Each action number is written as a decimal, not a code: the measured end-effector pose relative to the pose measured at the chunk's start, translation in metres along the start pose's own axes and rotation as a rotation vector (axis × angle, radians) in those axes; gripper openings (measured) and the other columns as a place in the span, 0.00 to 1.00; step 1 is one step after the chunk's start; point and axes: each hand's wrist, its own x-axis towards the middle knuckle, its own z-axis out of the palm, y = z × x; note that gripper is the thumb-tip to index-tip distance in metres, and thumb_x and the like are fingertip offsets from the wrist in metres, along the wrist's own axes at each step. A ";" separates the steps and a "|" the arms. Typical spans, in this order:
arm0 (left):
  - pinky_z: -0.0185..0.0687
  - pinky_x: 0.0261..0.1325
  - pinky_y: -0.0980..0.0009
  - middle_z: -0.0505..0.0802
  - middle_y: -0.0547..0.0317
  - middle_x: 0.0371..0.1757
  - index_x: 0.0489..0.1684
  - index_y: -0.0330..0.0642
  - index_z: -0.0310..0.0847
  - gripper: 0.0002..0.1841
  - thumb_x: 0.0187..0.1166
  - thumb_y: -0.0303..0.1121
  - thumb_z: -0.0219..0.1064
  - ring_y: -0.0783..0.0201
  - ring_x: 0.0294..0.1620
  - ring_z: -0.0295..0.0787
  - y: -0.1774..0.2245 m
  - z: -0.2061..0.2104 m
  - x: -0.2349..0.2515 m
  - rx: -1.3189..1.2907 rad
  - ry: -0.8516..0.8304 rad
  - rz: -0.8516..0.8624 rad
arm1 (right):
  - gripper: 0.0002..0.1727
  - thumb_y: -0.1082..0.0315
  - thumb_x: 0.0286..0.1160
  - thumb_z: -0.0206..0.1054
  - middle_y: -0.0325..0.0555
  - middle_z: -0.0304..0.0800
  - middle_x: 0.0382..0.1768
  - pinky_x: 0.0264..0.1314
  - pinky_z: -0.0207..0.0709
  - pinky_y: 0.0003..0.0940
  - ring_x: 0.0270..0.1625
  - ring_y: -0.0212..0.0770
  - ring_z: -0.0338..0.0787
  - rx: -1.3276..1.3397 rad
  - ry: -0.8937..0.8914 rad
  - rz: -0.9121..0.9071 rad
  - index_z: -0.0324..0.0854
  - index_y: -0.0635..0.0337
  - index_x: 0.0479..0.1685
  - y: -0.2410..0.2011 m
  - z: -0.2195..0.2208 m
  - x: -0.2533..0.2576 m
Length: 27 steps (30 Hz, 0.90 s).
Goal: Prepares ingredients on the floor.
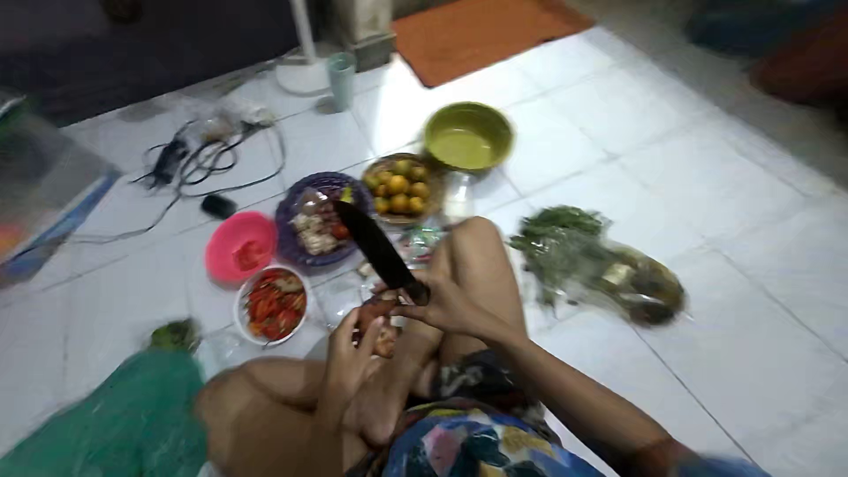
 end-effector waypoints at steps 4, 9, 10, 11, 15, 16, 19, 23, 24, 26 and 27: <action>0.84 0.54 0.80 0.91 0.55 0.47 0.61 0.23 0.77 0.17 0.86 0.31 0.57 0.79 0.46 0.88 0.027 0.052 0.028 -0.089 -0.127 0.082 | 0.22 0.67 0.68 0.76 0.47 0.92 0.40 0.47 0.75 0.14 0.40 0.19 0.82 -0.148 0.454 0.026 0.85 0.77 0.54 0.003 -0.046 -0.048; 0.82 0.64 0.72 0.85 0.45 0.63 0.78 0.25 0.65 0.23 0.93 0.34 0.46 0.70 0.58 0.86 0.053 0.126 0.070 -0.251 -0.368 -0.034 | 0.19 0.69 0.75 0.71 0.52 0.93 0.51 0.54 0.83 0.29 0.46 0.30 0.90 -0.243 0.974 0.374 0.82 0.76 0.58 0.046 -0.112 -0.133; 0.84 0.62 0.69 0.87 0.46 0.60 0.79 0.26 0.65 0.23 0.93 0.35 0.44 0.67 0.56 0.87 0.050 0.139 0.078 -0.315 -0.414 -0.068 | 0.20 0.68 0.74 0.72 0.53 0.92 0.47 0.50 0.81 0.32 0.42 0.32 0.87 -0.285 1.037 0.459 0.82 0.76 0.59 0.060 -0.124 -0.150; 0.86 0.58 0.69 0.90 0.49 0.55 0.77 0.28 0.67 0.23 0.94 0.36 0.43 0.66 0.51 0.89 0.049 0.150 0.083 -0.384 -0.453 -0.111 | 0.22 0.68 0.75 0.72 0.55 0.91 0.45 0.49 0.81 0.37 0.41 0.36 0.86 -0.312 1.075 0.543 0.82 0.76 0.61 0.070 -0.135 -0.163; 0.85 0.44 0.71 0.88 0.54 0.47 0.72 0.34 0.64 0.20 0.93 0.34 0.35 0.67 0.42 0.87 0.048 0.191 0.092 -0.560 -0.591 -0.323 | 0.23 0.67 0.79 0.71 0.67 0.87 0.48 0.57 0.76 0.50 0.47 0.52 0.84 -0.344 1.109 0.774 0.79 0.79 0.64 0.082 -0.173 -0.175; 0.84 0.46 0.69 0.85 0.52 0.53 0.78 0.34 0.57 0.21 0.93 0.33 0.36 0.65 0.45 0.86 0.048 0.200 0.095 -0.540 -0.606 -0.349 | 0.22 0.68 0.80 0.70 0.70 0.87 0.50 0.59 0.76 0.52 0.49 0.55 0.85 -0.351 1.101 0.789 0.79 0.80 0.63 0.080 -0.179 -0.168; 0.87 0.58 0.61 0.80 0.40 0.69 0.90 0.36 0.41 0.28 0.93 0.32 0.42 0.56 0.61 0.86 0.030 0.229 0.108 -0.374 -0.649 -0.334 | 0.20 0.68 0.83 0.66 0.73 0.87 0.52 0.64 0.78 0.52 0.54 0.59 0.88 -0.330 1.067 0.749 0.79 0.81 0.62 0.074 -0.182 -0.141; 0.86 0.58 0.62 0.81 0.34 0.67 0.87 0.28 0.45 0.27 0.94 0.33 0.44 0.55 0.58 0.88 -0.004 0.260 0.109 -0.238 -0.638 -0.280 | 0.20 0.66 0.82 0.65 0.66 0.90 0.44 0.56 0.81 0.47 0.45 0.53 0.89 -0.371 0.909 0.612 0.82 0.79 0.60 0.096 -0.173 -0.131; 0.86 0.57 0.65 0.82 0.35 0.64 0.85 0.26 0.47 0.26 0.93 0.32 0.43 0.58 0.54 0.87 -0.008 0.264 0.104 -0.252 -0.606 -0.267 | 0.21 0.65 0.83 0.64 0.64 0.89 0.42 0.55 0.81 0.46 0.44 0.51 0.88 -0.350 0.843 0.629 0.81 0.78 0.60 0.102 -0.173 -0.132; 0.85 0.50 0.71 0.84 0.42 0.54 0.81 0.23 0.51 0.25 0.91 0.32 0.42 0.65 0.45 0.87 -0.016 0.269 0.096 -0.294 -0.523 -0.239 | 0.20 0.64 0.85 0.63 0.63 0.86 0.41 0.54 0.78 0.46 0.42 0.51 0.85 -0.290 0.737 0.690 0.79 0.79 0.58 0.112 -0.176 -0.133; 0.83 0.46 0.73 0.85 0.48 0.49 0.79 0.24 0.53 0.24 0.91 0.33 0.41 0.69 0.40 0.86 -0.018 0.271 0.096 -0.318 -0.487 -0.239 | 0.20 0.64 0.86 0.63 0.63 0.86 0.40 0.54 0.77 0.45 0.42 0.51 0.84 -0.271 0.722 0.704 0.79 0.79 0.58 0.115 -0.177 -0.134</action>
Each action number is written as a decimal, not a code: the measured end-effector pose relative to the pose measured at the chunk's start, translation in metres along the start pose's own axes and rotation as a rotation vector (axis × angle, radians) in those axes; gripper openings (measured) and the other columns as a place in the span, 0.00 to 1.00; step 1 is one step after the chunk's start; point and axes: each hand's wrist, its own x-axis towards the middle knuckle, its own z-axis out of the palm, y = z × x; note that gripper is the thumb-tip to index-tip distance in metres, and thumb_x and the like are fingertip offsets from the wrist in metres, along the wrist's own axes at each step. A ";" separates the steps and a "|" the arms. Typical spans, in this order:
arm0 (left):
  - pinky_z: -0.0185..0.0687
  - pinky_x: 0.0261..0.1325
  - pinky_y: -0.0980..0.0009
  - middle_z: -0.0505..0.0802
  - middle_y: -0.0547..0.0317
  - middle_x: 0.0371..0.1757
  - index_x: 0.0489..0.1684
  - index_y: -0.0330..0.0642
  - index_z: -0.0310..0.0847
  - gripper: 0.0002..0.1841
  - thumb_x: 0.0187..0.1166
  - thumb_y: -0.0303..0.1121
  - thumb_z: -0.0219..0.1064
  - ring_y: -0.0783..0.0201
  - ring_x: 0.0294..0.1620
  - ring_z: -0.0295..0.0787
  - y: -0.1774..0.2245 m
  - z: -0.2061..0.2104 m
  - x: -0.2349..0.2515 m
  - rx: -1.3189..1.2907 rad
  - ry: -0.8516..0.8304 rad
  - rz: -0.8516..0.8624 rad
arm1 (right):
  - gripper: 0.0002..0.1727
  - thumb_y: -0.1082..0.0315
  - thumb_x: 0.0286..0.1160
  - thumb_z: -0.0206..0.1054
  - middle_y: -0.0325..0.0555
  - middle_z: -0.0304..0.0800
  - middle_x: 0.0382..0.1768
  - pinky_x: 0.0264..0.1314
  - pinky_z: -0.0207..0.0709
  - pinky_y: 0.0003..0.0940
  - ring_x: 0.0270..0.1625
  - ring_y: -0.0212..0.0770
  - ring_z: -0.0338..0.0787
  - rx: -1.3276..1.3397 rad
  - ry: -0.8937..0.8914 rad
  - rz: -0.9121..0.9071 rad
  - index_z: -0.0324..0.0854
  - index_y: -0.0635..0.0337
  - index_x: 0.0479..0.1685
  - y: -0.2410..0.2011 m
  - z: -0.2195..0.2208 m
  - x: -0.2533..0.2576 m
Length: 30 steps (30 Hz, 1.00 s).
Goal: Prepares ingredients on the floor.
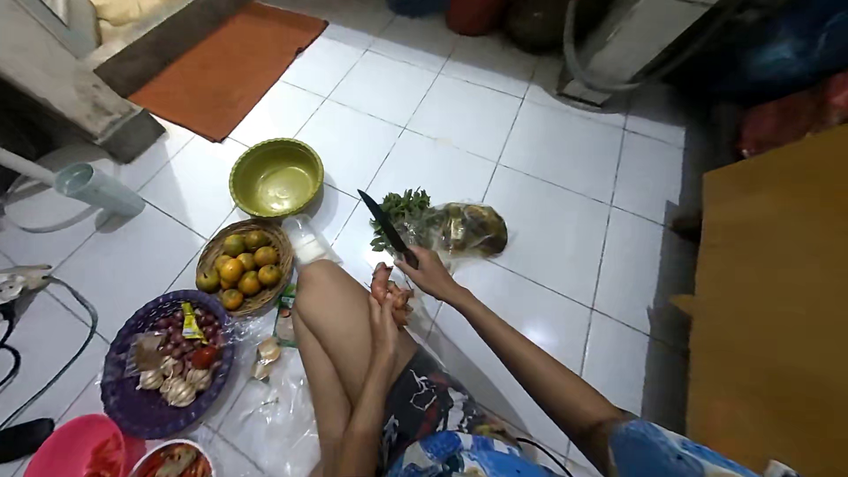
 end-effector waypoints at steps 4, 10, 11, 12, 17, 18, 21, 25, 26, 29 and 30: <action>0.81 0.41 0.72 0.84 0.45 0.51 0.83 0.27 0.46 0.28 0.92 0.36 0.49 0.68 0.39 0.83 0.005 -0.001 0.024 0.030 0.052 -0.022 | 0.20 0.63 0.85 0.64 0.60 0.87 0.41 0.52 0.77 0.40 0.41 0.45 0.84 0.081 0.075 0.044 0.80 0.78 0.58 0.001 0.002 -0.003; 0.78 0.70 0.56 0.81 0.24 0.66 0.83 0.20 0.46 0.32 0.85 0.24 0.59 0.45 0.65 0.84 0.029 -0.005 0.093 0.491 0.130 0.094 | 0.22 0.60 0.89 0.60 0.60 0.88 0.36 0.45 0.86 0.45 0.35 0.49 0.90 0.106 0.104 0.153 0.78 0.79 0.57 0.002 0.040 -0.022; 0.78 0.70 0.54 0.82 0.24 0.65 0.82 0.20 0.51 0.29 0.86 0.24 0.58 0.42 0.65 0.85 0.034 -0.008 0.101 0.578 0.117 0.055 | 0.23 0.59 0.90 0.58 0.60 0.86 0.35 0.46 0.84 0.47 0.35 0.51 0.89 0.063 0.050 0.186 0.77 0.78 0.57 0.004 0.044 -0.025; 0.77 0.71 0.53 0.81 0.23 0.67 0.80 0.20 0.54 0.27 0.87 0.24 0.57 0.40 0.66 0.84 0.035 -0.010 0.108 0.619 0.094 -0.010 | 0.23 0.59 0.91 0.58 0.62 0.85 0.35 0.48 0.81 0.49 0.37 0.54 0.87 0.017 0.003 0.218 0.77 0.78 0.57 0.005 0.047 -0.029; 0.73 0.75 0.52 0.80 0.25 0.71 0.79 0.22 0.62 0.23 0.91 0.30 0.54 0.41 0.72 0.80 0.036 -0.007 0.121 0.594 0.079 -0.321 | 0.19 0.64 0.90 0.57 0.66 0.88 0.41 0.56 0.80 0.54 0.46 0.60 0.90 -0.087 -0.086 0.279 0.76 0.77 0.61 0.025 0.055 -0.045; 0.73 0.75 0.53 0.82 0.27 0.69 0.77 0.22 0.66 0.22 0.92 0.30 0.53 0.43 0.71 0.82 0.040 -0.006 0.121 0.619 0.085 -0.340 | 0.19 0.65 0.90 0.56 0.67 0.88 0.43 0.57 0.80 0.54 0.47 0.61 0.90 -0.088 -0.089 0.277 0.76 0.77 0.62 0.031 0.056 -0.046; 0.74 0.68 0.55 0.84 0.32 0.66 0.73 0.23 0.71 0.20 0.92 0.30 0.51 0.48 0.63 0.82 0.040 -0.008 0.127 0.560 0.077 -0.375 | 0.21 0.63 0.92 0.56 0.68 0.88 0.45 0.58 0.80 0.56 0.49 0.62 0.90 -0.102 -0.079 0.264 0.77 0.76 0.64 0.043 0.057 -0.046; 0.82 0.48 0.61 0.92 0.41 0.48 0.69 0.25 0.73 0.20 0.91 0.35 0.55 0.58 0.42 0.88 0.021 -0.008 0.132 0.401 0.093 -0.329 | 0.20 0.66 0.88 0.60 0.70 0.90 0.41 0.55 0.82 0.63 0.45 0.66 0.92 -0.112 0.039 0.177 0.79 0.78 0.62 0.054 0.060 -0.051; 0.83 0.42 0.64 0.92 0.44 0.43 0.69 0.25 0.73 0.22 0.91 0.38 0.56 0.61 0.36 0.88 0.021 -0.007 0.131 0.361 0.129 -0.301 | 0.19 0.68 0.87 0.60 0.72 0.90 0.41 0.54 0.81 0.66 0.45 0.68 0.92 -0.109 0.069 0.142 0.79 0.79 0.62 0.054 0.061 -0.051; 0.89 0.50 0.58 0.91 0.35 0.50 0.81 0.22 0.57 0.33 0.90 0.43 0.59 0.54 0.41 0.93 0.020 -0.009 0.127 0.233 0.205 -0.245 | 0.21 0.70 0.86 0.59 0.81 0.87 0.43 0.54 0.78 0.72 0.46 0.77 0.89 -0.091 0.088 0.052 0.76 0.86 0.62 0.053 0.062 -0.047; 0.89 0.54 0.56 0.91 0.33 0.52 0.82 0.22 0.55 0.35 0.89 0.44 0.60 0.52 0.44 0.94 0.021 -0.010 0.127 0.230 0.205 -0.236 | 0.23 0.68 0.87 0.58 0.82 0.86 0.44 0.55 0.78 0.71 0.47 0.77 0.89 -0.093 0.074 0.047 0.75 0.87 0.63 0.054 0.061 -0.044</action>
